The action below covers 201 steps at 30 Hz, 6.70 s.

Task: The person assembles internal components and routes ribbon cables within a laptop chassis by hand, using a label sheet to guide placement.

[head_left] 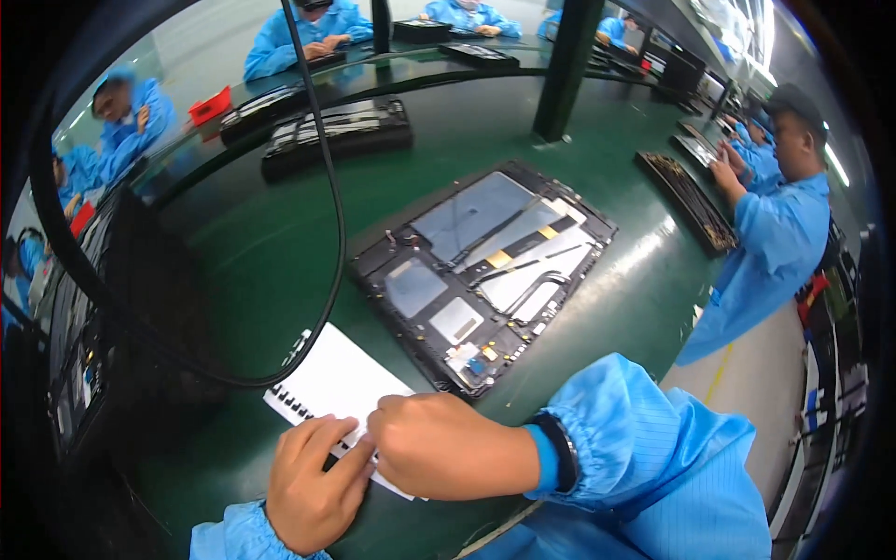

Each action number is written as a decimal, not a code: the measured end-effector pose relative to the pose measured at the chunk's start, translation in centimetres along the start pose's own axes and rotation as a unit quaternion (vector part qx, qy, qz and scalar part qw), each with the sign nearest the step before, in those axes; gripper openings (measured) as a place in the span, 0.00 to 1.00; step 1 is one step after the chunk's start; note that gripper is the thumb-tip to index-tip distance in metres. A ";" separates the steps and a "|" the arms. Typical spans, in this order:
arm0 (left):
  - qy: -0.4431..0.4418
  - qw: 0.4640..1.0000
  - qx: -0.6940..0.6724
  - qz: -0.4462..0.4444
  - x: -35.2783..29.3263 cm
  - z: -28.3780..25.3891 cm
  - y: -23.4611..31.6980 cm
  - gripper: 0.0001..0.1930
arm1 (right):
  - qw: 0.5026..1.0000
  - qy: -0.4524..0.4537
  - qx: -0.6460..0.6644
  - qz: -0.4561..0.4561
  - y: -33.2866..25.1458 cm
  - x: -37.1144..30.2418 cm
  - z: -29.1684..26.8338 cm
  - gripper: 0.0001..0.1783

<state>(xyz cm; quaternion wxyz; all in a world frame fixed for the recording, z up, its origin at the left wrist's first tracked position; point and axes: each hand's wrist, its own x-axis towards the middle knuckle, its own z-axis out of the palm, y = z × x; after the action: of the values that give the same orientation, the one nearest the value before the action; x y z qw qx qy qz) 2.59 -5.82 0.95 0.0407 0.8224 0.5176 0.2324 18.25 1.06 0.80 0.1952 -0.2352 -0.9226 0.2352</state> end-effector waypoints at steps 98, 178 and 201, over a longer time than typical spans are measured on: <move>-0.009 0.999 -0.048 -0.012 1.2 0.2 -1.1 0.13 | 0.995 0.056 -0.072 -0.033 -1.2 -2.3 -0.3 0.06; -0.071 0.952 -0.107 0.277 21.6 5.5 6.6 0.17 | 0.945 0.296 0.111 0.085 15.3 -9.5 -13.9 0.06; -0.134 0.962 -0.068 0.228 20.5 3.5 6.3 0.30 | 0.887 0.341 0.282 0.132 16.3 -9.8 -13.5 0.07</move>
<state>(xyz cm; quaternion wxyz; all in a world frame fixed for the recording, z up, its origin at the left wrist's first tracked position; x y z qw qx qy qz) 16.63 9.67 6.76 0.1119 0.9376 0.2889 0.1578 38.09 13.23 0.74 0.5227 -0.3557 -0.6546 0.4145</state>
